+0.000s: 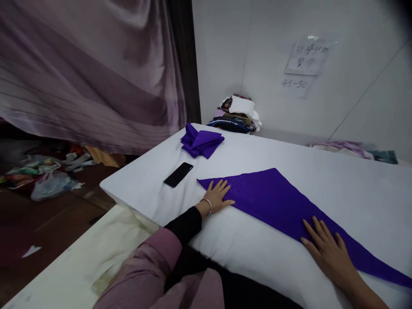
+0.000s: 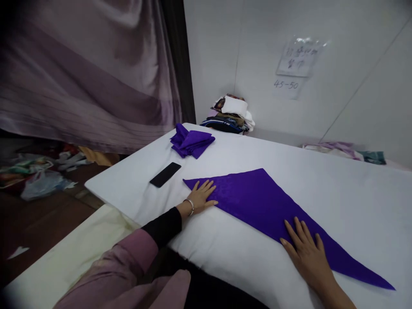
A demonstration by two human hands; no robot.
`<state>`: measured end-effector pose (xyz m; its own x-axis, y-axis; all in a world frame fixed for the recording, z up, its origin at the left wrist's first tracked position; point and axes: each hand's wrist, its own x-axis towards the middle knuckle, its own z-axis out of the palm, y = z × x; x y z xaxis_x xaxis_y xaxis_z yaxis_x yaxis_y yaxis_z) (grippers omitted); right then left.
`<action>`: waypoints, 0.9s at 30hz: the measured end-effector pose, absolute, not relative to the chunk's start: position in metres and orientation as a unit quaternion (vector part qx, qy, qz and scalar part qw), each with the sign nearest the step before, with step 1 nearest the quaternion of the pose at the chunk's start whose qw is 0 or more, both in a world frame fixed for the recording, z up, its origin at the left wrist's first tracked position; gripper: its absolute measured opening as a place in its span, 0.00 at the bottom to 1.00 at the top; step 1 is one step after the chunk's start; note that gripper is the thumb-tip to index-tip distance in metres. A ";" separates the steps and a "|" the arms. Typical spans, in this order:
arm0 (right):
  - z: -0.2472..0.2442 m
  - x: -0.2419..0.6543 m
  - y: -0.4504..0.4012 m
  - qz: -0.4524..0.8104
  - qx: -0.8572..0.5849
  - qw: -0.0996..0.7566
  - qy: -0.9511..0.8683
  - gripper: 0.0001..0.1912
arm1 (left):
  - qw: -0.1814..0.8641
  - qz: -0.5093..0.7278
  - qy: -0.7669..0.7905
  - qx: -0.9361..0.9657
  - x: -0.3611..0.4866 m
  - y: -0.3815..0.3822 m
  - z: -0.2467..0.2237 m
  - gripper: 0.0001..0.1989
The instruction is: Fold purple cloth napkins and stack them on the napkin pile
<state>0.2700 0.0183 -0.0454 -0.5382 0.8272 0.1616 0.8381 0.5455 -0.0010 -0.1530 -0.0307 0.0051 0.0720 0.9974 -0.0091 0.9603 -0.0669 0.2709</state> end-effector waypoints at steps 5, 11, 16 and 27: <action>-0.051 0.273 0.020 -0.040 -0.474 0.072 -0.877 0.34 | 0.064 0.174 0.796 0.576 -0.213 -0.036 0.013 0.33; -0.049 0.270 0.019 -0.028 -0.476 0.065 -0.876 0.33 | 0.050 0.228 0.799 0.554 -0.241 -0.049 0.014 0.22; -0.040 0.265 0.017 -0.007 -0.482 0.056 -0.874 0.33 | 0.066 0.254 0.757 0.598 -0.243 -0.054 0.011 0.24; -0.034 0.269 0.016 0.005 -0.477 0.041 -0.878 0.36 | 0.106 0.297 0.747 0.585 -0.255 -0.051 0.011 0.10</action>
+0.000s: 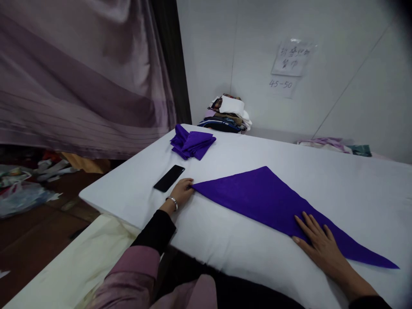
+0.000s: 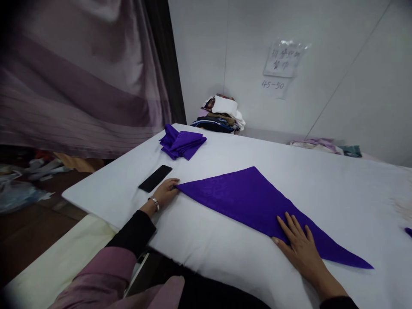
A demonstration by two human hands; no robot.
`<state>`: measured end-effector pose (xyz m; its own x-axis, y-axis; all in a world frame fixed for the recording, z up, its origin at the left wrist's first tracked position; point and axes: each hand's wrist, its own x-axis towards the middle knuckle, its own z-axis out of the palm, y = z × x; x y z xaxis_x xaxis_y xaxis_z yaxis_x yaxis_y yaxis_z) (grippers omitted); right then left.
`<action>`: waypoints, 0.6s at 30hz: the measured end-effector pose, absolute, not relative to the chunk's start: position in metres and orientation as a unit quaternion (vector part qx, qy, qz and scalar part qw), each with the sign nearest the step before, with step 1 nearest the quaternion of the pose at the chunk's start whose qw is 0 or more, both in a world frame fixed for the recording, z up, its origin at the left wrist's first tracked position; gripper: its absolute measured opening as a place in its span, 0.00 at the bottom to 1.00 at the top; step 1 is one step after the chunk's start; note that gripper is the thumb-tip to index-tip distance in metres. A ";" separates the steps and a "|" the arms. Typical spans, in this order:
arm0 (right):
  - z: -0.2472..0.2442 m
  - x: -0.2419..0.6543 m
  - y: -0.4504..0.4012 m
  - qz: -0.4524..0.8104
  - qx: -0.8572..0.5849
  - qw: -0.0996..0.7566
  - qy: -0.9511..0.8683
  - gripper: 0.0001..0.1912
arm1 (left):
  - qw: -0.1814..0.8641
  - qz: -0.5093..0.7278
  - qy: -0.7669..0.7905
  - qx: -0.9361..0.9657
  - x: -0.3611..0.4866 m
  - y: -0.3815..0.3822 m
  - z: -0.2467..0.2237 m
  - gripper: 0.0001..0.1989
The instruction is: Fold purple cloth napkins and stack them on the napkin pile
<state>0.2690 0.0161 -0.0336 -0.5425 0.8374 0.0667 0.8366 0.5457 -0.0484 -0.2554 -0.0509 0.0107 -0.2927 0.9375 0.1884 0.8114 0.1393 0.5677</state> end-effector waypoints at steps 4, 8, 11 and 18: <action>-0.042 0.275 0.018 -0.006 -0.476 0.057 -0.877 0.36 | 0.143 0.294 0.739 0.589 -0.263 -0.055 0.009 0.11; -0.049 0.279 0.021 -0.022 -0.465 0.067 -0.882 0.37 | 0.164 0.292 0.738 0.585 -0.270 -0.056 0.006 0.10; -0.051 0.280 0.021 -0.025 -0.458 0.066 -0.886 0.37 | 0.168 0.294 0.741 0.579 -0.271 -0.055 0.003 0.09; -0.051 0.280 0.020 -0.019 -0.463 0.079 -0.883 0.36 | 0.138 0.318 0.754 0.558 -0.265 -0.053 -0.001 0.09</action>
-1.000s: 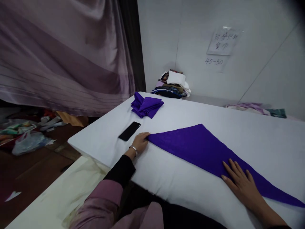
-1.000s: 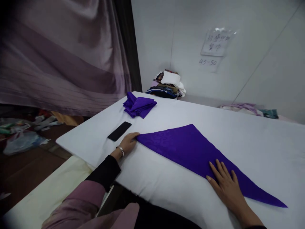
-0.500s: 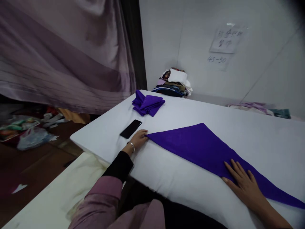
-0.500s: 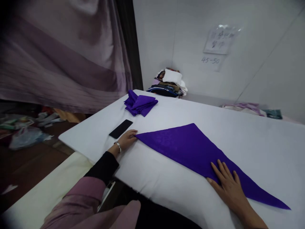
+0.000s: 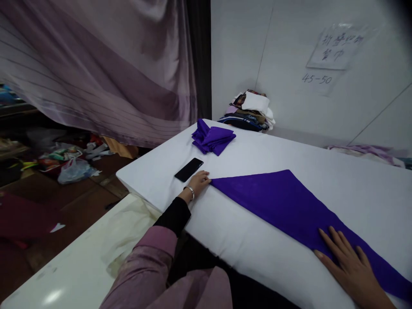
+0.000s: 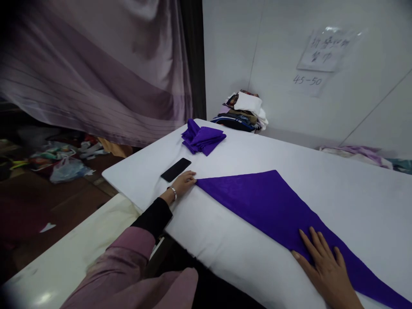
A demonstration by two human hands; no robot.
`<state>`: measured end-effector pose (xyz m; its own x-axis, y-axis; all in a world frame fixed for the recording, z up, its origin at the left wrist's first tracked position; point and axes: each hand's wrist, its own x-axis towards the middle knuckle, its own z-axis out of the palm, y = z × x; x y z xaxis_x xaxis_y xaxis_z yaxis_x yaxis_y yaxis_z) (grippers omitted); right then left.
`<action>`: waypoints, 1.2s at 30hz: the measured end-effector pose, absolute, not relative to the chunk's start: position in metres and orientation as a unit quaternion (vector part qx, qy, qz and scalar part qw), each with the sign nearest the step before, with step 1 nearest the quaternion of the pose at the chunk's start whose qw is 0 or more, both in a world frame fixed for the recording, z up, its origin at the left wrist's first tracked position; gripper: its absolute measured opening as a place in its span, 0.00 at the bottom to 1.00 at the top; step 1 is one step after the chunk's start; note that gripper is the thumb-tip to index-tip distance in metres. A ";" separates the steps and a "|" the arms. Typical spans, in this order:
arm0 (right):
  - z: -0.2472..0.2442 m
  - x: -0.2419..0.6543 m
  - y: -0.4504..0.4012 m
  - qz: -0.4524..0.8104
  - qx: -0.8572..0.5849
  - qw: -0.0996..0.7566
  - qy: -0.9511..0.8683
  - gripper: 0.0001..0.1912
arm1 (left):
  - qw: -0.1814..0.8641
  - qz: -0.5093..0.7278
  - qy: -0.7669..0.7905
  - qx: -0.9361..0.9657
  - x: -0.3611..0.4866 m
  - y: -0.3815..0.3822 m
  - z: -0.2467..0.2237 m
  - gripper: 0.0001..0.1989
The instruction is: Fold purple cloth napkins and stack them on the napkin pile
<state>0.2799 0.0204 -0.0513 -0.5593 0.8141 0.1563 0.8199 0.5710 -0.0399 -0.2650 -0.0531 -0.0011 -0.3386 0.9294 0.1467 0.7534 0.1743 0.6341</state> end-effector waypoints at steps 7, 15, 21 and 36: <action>-0.050 0.279 0.021 -0.013 -0.467 0.073 -0.881 0.36 | 0.134 0.332 0.747 0.560 -0.265 -0.057 -0.002 0.09; -0.052 0.279 0.023 -0.005 -0.468 0.073 -0.881 0.36 | 0.143 0.333 0.748 0.556 -0.271 -0.058 -0.002 0.05; -0.050 0.284 0.024 0.029 -0.475 0.058 -0.878 0.36 | 0.130 0.345 0.742 0.560 -0.274 -0.056 -0.006 0.08; 0.050 0.036 0.086 0.224 -0.223 0.182 -0.931 0.14 | 0.120 0.339 0.715 0.600 -0.276 -0.063 -0.006 0.07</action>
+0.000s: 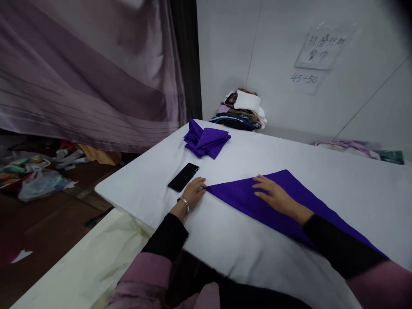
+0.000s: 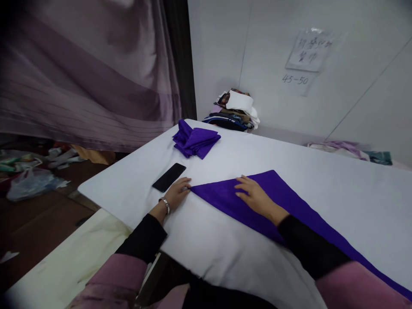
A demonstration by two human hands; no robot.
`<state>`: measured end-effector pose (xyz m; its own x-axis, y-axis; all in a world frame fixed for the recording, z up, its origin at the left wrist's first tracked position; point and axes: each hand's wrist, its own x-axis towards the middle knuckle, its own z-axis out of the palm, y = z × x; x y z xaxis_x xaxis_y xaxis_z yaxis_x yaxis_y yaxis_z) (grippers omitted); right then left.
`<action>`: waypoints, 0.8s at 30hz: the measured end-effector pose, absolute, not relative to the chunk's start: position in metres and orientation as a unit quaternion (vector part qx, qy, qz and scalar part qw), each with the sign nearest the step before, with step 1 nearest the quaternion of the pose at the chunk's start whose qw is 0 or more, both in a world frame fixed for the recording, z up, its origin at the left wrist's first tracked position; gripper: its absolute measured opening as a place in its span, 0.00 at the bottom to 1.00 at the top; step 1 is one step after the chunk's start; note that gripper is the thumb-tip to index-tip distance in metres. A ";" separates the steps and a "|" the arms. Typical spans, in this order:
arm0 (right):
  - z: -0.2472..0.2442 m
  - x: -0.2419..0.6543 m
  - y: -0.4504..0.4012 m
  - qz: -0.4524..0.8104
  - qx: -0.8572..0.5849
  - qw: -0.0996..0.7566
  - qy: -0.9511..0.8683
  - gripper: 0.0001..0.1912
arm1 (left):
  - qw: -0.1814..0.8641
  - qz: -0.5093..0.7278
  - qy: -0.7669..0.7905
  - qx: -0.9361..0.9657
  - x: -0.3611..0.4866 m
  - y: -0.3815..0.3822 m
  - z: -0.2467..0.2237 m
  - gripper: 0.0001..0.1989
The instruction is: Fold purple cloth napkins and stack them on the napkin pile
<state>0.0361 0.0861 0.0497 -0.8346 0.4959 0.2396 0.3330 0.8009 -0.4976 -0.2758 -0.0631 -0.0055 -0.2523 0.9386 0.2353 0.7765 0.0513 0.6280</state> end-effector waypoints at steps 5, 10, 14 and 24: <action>0.030 -0.055 0.086 0.227 -0.177 0.145 -0.947 0.12 | 0.114 0.327 0.717 0.605 -0.275 -0.064 -0.005 0.08; 0.018 -0.083 0.084 0.234 -0.163 0.104 -0.953 0.12 | 0.101 0.308 0.723 0.610 -0.273 -0.064 -0.004 0.09; 0.013 -0.087 0.084 0.259 -0.163 0.081 -0.949 0.10 | 0.096 0.305 0.726 0.609 -0.271 -0.064 -0.001 0.08; 0.006 -0.091 0.087 0.296 -0.152 0.084 -0.939 0.03 | 0.105 0.295 0.725 0.614 -0.270 -0.066 0.000 0.08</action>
